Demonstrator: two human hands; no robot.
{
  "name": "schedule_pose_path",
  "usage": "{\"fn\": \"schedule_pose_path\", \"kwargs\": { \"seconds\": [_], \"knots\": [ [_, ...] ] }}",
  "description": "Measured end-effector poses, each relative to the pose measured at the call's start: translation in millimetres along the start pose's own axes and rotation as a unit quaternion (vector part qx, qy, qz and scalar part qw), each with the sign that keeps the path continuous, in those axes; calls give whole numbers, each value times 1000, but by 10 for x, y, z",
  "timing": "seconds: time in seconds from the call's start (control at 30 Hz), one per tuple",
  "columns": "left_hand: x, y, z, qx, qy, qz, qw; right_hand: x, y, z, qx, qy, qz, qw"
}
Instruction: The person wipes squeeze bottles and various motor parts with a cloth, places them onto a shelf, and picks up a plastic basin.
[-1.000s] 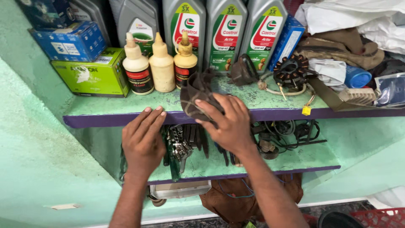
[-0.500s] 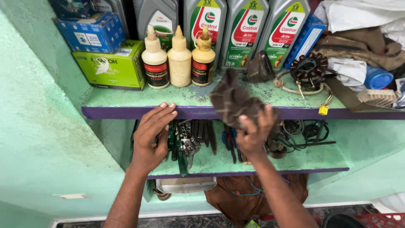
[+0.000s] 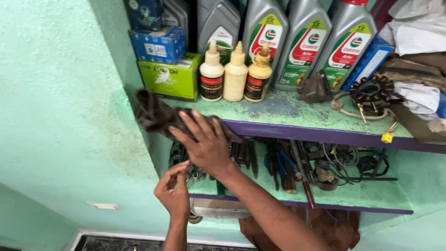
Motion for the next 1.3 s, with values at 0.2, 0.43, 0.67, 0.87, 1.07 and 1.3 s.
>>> {"fn": "schedule_pose_path", "kwargs": {
  "seconds": [0.2,0.43,0.67,0.87,1.07,1.3],
  "knots": [
    [-199,-108,164,-117,3,-18,993,76,-154,-242,-52,-32,-69,996],
    [-278,-481,462,-193,-38,8,980,-164,670,705,-30,-15,27,999],
    [111,-688,954,-252,-171,87,949,-785,1053,1904,299,94,-41,949],
    [617,-383,1247,-557,-264,52,786,-1029,525,2577,469,-39,-319,822],
    [952,-471,1657,-661,-244,78,706,-1143,446,2644,391,-235,-170,874],
    [1057,-1000,1787,-352,-186,27,917,-1325,727,3435,572,-414,-279,651]
  ]
}}
Point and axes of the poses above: each hand's wrist, its own z-axis away from the middle knuckle, its own x-axis out of the palm, y = z × x, the point moved 1 cm from there along -z, towards the middle knuckle, and after that the axes turned 4 degrees about x, right-handed, at the moved point
